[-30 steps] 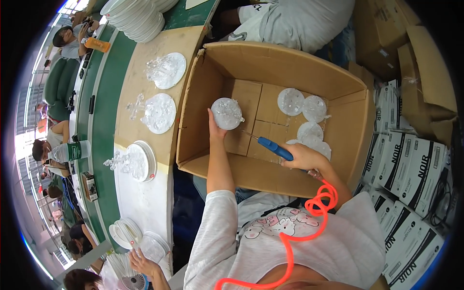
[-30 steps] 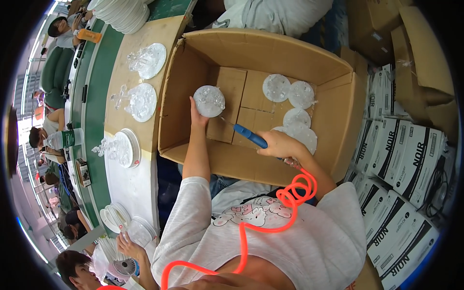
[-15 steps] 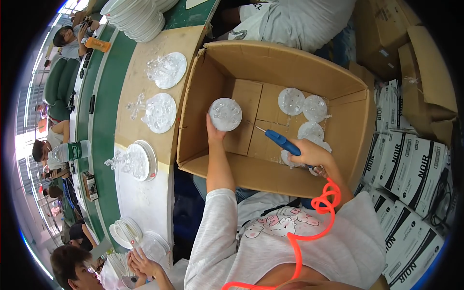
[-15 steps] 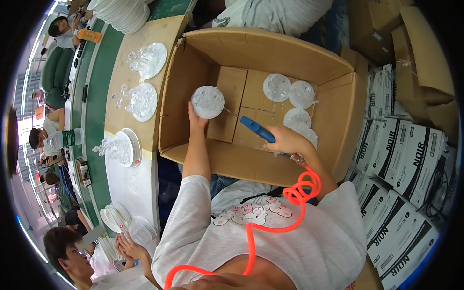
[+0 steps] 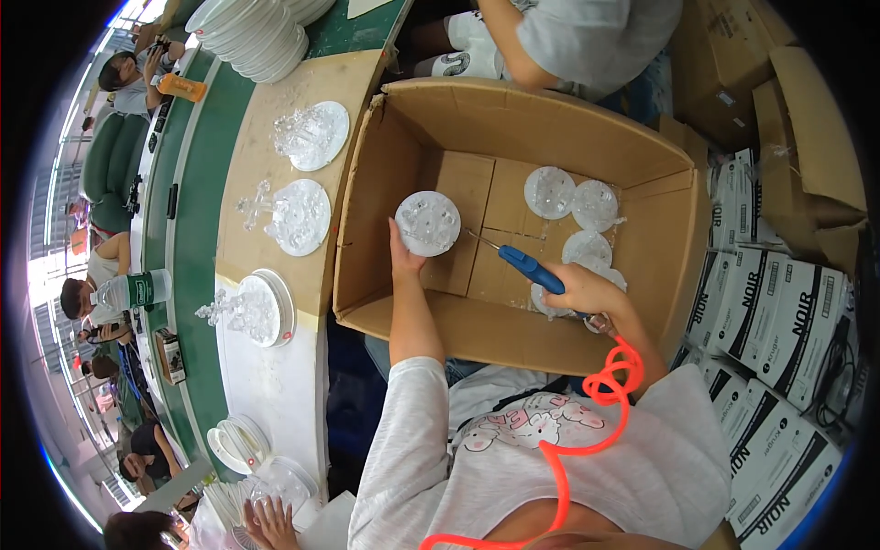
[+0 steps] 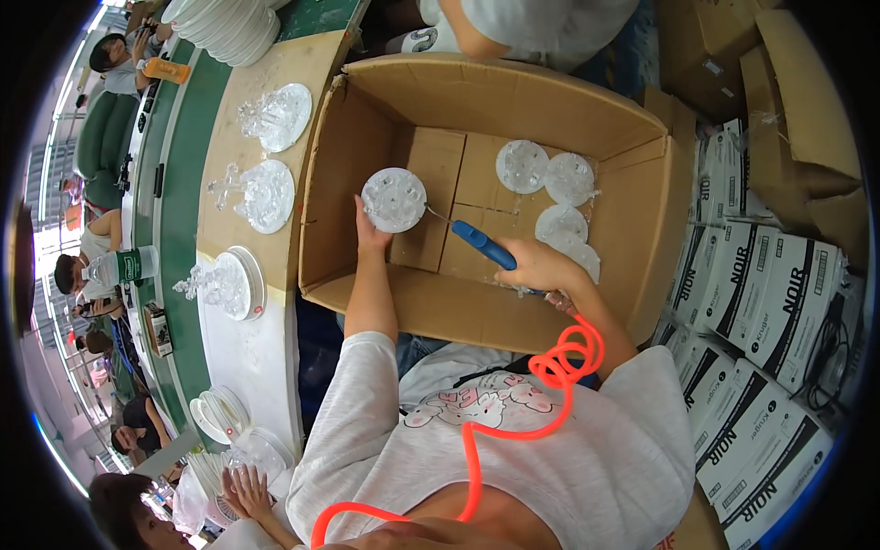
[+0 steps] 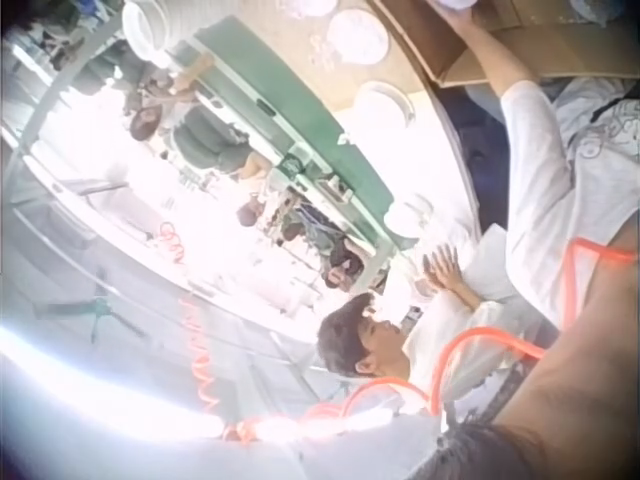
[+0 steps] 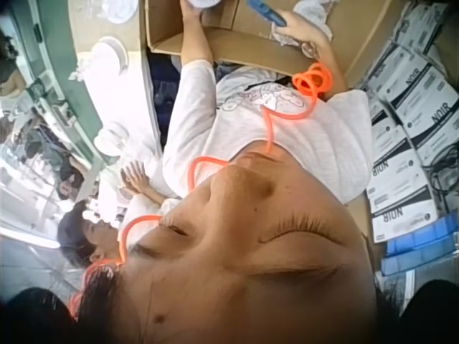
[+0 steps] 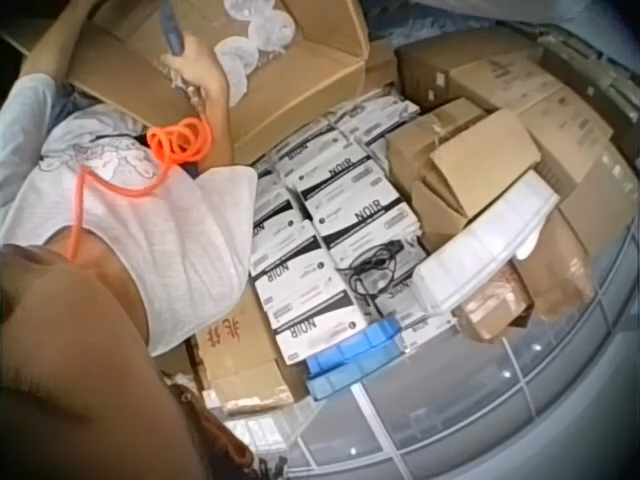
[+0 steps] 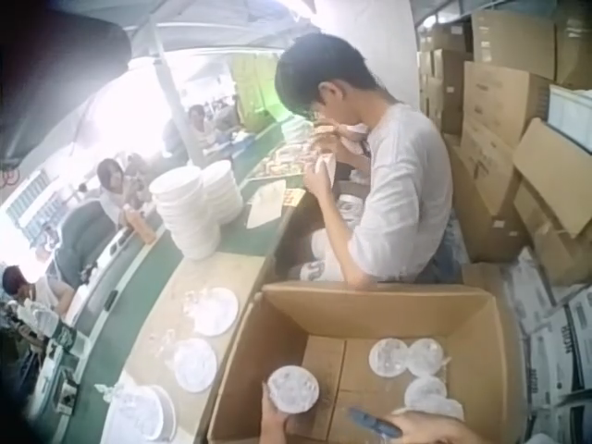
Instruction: Using an air blow gun to clean dust off plastic light fixture components and placing them into a cardboard box.
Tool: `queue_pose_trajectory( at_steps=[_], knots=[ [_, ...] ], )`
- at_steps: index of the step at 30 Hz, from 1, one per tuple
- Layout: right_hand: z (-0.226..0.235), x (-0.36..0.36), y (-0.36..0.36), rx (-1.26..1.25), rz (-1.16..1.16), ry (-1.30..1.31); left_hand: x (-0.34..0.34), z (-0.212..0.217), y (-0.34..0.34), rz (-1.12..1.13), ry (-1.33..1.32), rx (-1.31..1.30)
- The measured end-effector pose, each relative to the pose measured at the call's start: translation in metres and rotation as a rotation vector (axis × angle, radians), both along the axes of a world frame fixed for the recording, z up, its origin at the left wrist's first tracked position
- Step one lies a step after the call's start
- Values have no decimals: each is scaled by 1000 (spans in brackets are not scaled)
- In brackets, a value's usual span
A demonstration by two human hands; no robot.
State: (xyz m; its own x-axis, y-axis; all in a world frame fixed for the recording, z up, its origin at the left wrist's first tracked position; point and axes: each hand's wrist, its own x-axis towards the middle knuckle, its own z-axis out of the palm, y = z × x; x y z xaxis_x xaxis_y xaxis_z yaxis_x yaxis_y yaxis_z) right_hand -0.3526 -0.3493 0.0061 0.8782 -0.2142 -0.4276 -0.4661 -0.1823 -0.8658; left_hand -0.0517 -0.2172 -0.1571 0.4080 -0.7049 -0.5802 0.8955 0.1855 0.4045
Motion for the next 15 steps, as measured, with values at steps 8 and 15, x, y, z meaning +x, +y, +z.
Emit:
queue_pose_trajectory(
  at_steps=[8, 15],
  knots=[
    [16, 5, 9, 3, 88, -16, 2, -5, -3, 26, -12, 0],
    [17, 8, 18, -19, 156, -45, 3, -3, -5, 9, -20, -24]
  ],
)
